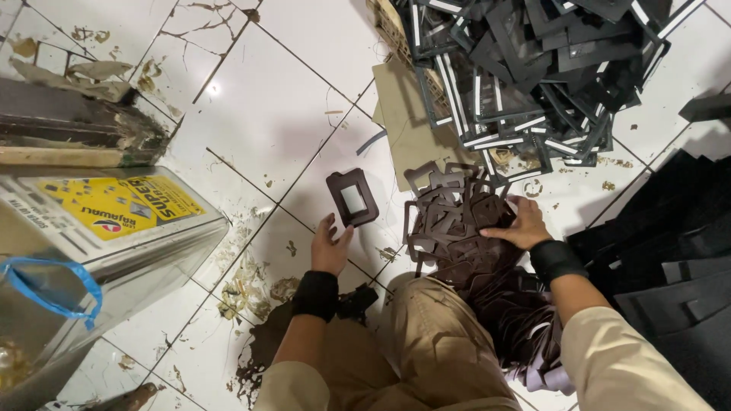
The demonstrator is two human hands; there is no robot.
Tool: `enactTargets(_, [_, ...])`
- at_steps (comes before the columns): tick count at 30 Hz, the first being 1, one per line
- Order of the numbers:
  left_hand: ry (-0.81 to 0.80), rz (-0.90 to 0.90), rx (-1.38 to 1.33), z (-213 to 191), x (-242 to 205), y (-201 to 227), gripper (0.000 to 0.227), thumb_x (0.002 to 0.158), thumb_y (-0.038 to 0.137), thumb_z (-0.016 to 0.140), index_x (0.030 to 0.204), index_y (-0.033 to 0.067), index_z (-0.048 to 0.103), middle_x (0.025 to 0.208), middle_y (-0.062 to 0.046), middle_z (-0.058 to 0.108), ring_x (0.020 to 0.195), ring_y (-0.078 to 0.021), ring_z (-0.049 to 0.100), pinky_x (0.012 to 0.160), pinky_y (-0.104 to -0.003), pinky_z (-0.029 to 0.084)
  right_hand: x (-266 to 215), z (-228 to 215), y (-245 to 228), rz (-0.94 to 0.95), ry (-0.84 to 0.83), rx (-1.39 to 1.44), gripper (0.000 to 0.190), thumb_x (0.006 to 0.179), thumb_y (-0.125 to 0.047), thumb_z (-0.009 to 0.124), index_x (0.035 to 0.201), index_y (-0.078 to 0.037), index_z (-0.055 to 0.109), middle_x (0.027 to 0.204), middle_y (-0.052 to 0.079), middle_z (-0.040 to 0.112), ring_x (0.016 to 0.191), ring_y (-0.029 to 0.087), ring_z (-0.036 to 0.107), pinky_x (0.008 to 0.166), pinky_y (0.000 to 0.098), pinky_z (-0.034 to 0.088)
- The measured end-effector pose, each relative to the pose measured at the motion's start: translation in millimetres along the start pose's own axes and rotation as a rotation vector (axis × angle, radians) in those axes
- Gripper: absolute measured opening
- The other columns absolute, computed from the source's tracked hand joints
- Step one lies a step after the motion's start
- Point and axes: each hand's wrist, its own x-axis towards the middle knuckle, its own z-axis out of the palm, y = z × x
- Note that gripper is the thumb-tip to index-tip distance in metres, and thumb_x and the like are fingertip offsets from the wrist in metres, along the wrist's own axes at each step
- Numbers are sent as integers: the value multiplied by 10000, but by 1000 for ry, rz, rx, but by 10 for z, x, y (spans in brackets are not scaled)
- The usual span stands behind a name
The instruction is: Sorting and stacking die-cut leather frames from a pile of scraps on the workshop floor
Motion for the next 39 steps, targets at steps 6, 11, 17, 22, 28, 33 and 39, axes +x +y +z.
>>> enactTargets(6, [40, -64, 18, 149, 535, -153, 786, 999, 355, 677, 1575, 42, 243, 1591, -230, 317, 1456, -375, 367, 1197, -484, 403, -107, 268, -366, 27, -132, -186, 1311, 510, -771, 917, 1461, -23, 414, 1427, 230, 517, 1410, 417, 417, 1171, 555, 340])
enactTargets(11, [43, -117, 39, 150, 654, -39, 857, 947, 391, 719, 1562, 4, 265, 1563, -243, 370, 1421, -361, 432, 1172, -469, 440, -287, 178, -589, 41, -170, 2, 1196, 511, -606, 995, 1381, 7, 447, 1391, 282, 511, 1386, 463, 437, 1149, 550, 378])
enactTargets(17, [27, -173, -22, 163, 1073, -497, 992, 863, 500, 820, 1556, 17, 299, 1492, -223, 466, 1355, -326, 514, 1092, -441, 509, -297, 77, -542, 27, -217, 359, 983, 608, -332, 995, 1376, 44, 509, 1333, 314, 618, 1317, 458, 536, 1093, 539, 436])
enactTargets(22, [-4, -178, -96, 206, 1251, -717, 1013, 813, 504, 880, 1509, -38, 381, 1403, -240, 543, 1318, -342, 543, 1076, -451, 506, 349, 328, 442, -4, -281, 528, 637, 633, -31, 985, 1180, 97, 686, 1157, 268, 716, 1081, 369, 637, 945, 480, 533])
enactTargets(28, [71, -180, -60, 321, 1336, -784, 965, 735, 474, 929, 1436, -12, 478, 1238, -203, 632, 1184, -303, 621, 978, -422, 559, -32, 319, -209, -10, -317, 495, 640, 554, -84, 1045, 1113, 58, 767, 1093, 263, 770, 1034, 337, 695, 897, 450, 563])
enactTargets(33, [161, -207, -26, 368, 1388, -703, 778, 791, 345, 863, 1342, -24, 456, 1242, -244, 600, 1195, -363, 610, 988, -468, 537, -50, 275, -459, -50, -339, 355, 698, 487, -138, 1085, 1099, 30, 794, 1054, 235, 790, 1003, 395, 719, 937, 492, 555])
enactTargets(39, [194, -227, 117, 343, 1351, -487, 531, 856, 218, 748, 1242, -18, 471, 1135, -204, 627, 1097, -336, 663, 913, -454, 583, 64, 587, -318, -45, -309, 190, 567, 536, -273, 1055, 1001, -31, 840, 977, 183, 815, 957, 362, 755, 850, 459, 593])
